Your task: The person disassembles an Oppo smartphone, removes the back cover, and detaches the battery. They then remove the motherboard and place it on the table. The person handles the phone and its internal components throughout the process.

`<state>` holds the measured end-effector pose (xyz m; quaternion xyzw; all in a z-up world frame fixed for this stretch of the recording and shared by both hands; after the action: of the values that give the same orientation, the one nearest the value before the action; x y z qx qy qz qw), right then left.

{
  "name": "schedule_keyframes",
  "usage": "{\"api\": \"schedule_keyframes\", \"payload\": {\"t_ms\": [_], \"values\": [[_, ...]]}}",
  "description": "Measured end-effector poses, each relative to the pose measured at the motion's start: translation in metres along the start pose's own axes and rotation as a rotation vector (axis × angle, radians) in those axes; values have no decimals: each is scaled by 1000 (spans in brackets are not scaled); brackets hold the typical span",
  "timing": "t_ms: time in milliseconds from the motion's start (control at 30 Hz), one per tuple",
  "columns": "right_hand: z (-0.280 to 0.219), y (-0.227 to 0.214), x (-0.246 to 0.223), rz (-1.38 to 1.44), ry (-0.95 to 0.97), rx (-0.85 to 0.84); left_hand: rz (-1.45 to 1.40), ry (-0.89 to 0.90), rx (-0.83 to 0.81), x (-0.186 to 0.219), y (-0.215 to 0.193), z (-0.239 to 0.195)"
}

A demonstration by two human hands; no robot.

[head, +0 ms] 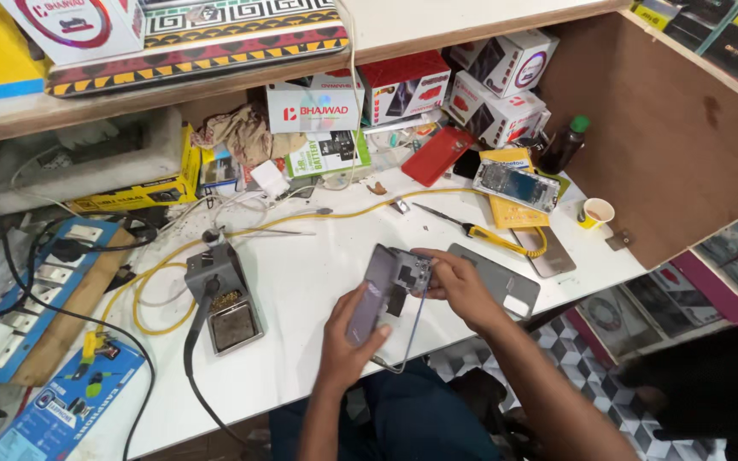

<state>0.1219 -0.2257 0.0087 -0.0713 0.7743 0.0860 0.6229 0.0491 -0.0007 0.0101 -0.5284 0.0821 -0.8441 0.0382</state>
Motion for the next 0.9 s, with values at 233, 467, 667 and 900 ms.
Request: {"api": "schedule_keyframes", "payload": {"t_ms": [233, 467, 667, 900], "values": [[1, -14, 13, 136, 90, 97, -876, -302, 134, -35, -10, -2], [11, -89, 17, 372, -22, 292, -973, -426, 116, -30, -8, 2], [1, -131, 20, 660, -296, 405, -1002, -510, 67, -34, -1, 1], [-11, -122, -1, 738, -432, 444, -1013, -608, 33, -37, 1, 2]]}}
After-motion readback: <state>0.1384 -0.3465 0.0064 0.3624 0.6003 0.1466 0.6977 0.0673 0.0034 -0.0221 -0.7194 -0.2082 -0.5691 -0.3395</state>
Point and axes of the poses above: each hand's wrist, its own z-axis towards the middle knuckle, its own y-axis out of the palm, x = y × z, the point moved 5 cm from there along z, towards the middle knuckle, and after that the axes turned 6 degrees about y, right-handed, at the moved point
